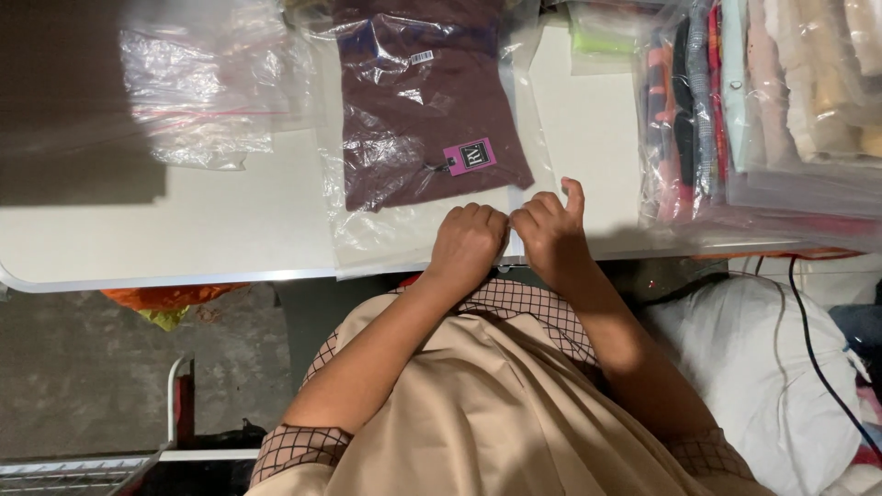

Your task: Packing various folded garments into plastic bags and sealing them.

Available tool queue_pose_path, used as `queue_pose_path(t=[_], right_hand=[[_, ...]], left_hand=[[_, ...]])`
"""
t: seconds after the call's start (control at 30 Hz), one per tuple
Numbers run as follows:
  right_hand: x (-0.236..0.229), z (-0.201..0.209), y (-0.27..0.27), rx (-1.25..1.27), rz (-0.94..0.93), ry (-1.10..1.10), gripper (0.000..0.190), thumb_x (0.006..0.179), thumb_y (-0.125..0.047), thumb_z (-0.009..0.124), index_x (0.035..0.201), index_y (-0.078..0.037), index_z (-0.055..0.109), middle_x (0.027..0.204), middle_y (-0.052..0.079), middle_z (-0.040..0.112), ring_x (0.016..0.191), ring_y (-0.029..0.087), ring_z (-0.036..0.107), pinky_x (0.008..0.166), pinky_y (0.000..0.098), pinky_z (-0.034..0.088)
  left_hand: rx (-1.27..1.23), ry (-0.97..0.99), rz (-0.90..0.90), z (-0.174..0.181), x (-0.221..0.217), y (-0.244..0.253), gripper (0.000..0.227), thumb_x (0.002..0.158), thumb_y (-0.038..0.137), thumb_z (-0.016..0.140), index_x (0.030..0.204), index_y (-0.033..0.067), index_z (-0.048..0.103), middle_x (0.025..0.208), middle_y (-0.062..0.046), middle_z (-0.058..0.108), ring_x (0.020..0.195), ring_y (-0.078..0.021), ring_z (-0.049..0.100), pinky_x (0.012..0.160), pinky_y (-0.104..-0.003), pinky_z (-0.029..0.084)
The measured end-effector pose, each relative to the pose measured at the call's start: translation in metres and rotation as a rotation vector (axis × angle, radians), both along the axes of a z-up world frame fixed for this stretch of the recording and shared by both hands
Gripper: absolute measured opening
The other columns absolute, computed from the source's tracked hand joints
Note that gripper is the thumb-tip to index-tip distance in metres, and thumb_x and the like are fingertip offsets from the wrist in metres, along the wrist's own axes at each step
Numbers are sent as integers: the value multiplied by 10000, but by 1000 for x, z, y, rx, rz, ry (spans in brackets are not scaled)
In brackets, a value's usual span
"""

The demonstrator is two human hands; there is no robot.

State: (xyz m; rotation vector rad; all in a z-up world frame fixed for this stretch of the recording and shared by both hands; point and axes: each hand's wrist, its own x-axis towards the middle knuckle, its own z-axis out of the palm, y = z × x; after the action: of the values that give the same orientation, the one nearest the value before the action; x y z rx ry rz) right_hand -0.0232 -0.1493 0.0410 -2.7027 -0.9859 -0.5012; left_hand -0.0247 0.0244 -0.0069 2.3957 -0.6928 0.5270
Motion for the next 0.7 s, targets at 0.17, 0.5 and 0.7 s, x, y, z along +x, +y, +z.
queue_pose_path(t=[0.17, 0.5, 0.7], right_hand=[[1, -7, -5, -10, -16, -10, 138, 846, 27, 636, 933, -42, 718, 880, 81, 644, 993, 273, 633, 1147, 604, 302], [-2, 5, 12, 78, 46, -1, 80, 855, -22, 677, 924, -51, 705, 916, 75, 656, 981, 267, 627, 1126, 609, 297], [-1, 0, 15, 38, 48, -1, 114, 813, 16, 631, 893, -44, 686, 870, 82, 641, 962, 277, 630, 1133, 611, 315]], left_hand=[[98, 5, 8, 11, -5, 8, 72, 824, 116, 688, 852, 51, 673, 808, -98, 665, 774, -266, 627, 702, -398, 479], [61, 3, 50, 8, -9, 15, 82, 834, 131, 677, 845, 52, 662, 814, -107, 656, 804, -276, 627, 716, -407, 473], [17, 17, 39, 7, -10, 16, 69, 861, 120, 677, 837, 58, 659, 811, -102, 657, 809, -276, 627, 722, -411, 467]])
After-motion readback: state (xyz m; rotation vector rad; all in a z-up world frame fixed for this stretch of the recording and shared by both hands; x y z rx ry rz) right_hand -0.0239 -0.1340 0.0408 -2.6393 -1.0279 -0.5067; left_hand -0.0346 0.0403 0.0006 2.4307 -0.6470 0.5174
